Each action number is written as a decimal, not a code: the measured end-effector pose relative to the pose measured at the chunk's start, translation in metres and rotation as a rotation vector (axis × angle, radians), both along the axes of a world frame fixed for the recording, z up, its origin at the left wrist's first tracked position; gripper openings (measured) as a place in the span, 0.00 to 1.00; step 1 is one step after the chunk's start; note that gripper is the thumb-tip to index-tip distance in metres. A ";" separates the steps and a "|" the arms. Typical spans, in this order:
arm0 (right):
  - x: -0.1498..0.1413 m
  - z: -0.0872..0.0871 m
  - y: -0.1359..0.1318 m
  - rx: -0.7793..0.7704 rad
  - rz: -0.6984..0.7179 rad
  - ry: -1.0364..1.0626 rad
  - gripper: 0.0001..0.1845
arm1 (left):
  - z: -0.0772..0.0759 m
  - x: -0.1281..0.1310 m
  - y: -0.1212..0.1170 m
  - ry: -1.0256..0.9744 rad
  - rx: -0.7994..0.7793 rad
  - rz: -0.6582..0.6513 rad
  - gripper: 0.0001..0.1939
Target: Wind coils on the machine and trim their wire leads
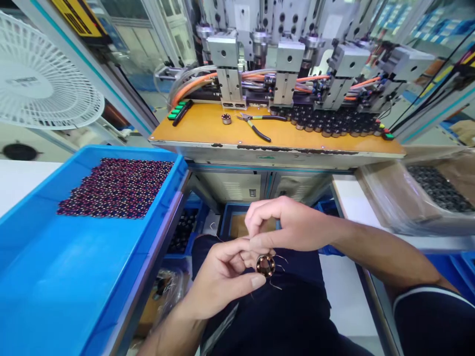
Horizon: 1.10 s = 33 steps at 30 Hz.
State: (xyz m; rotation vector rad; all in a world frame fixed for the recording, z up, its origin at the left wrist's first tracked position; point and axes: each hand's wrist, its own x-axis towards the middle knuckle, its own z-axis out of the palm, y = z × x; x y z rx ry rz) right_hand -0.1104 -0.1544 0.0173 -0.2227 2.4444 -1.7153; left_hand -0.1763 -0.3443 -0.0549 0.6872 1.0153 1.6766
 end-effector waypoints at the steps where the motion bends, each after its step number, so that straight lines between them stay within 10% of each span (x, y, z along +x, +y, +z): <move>1: 0.001 0.000 -0.001 0.000 -0.038 -0.011 0.05 | 0.000 -0.001 -0.001 0.002 -0.002 0.010 0.15; 9: 0.004 0.005 -0.006 0.098 0.040 0.081 0.03 | 0.005 -0.003 0.005 0.053 -0.015 -0.003 0.11; 22: 0.025 0.002 -0.002 -0.076 -0.291 -0.147 0.10 | 0.003 -0.003 0.003 0.114 0.047 0.188 0.17; 33: 0.027 0.015 -0.003 0.074 -0.151 -0.252 0.06 | -0.002 -0.001 0.002 0.121 0.061 0.141 0.15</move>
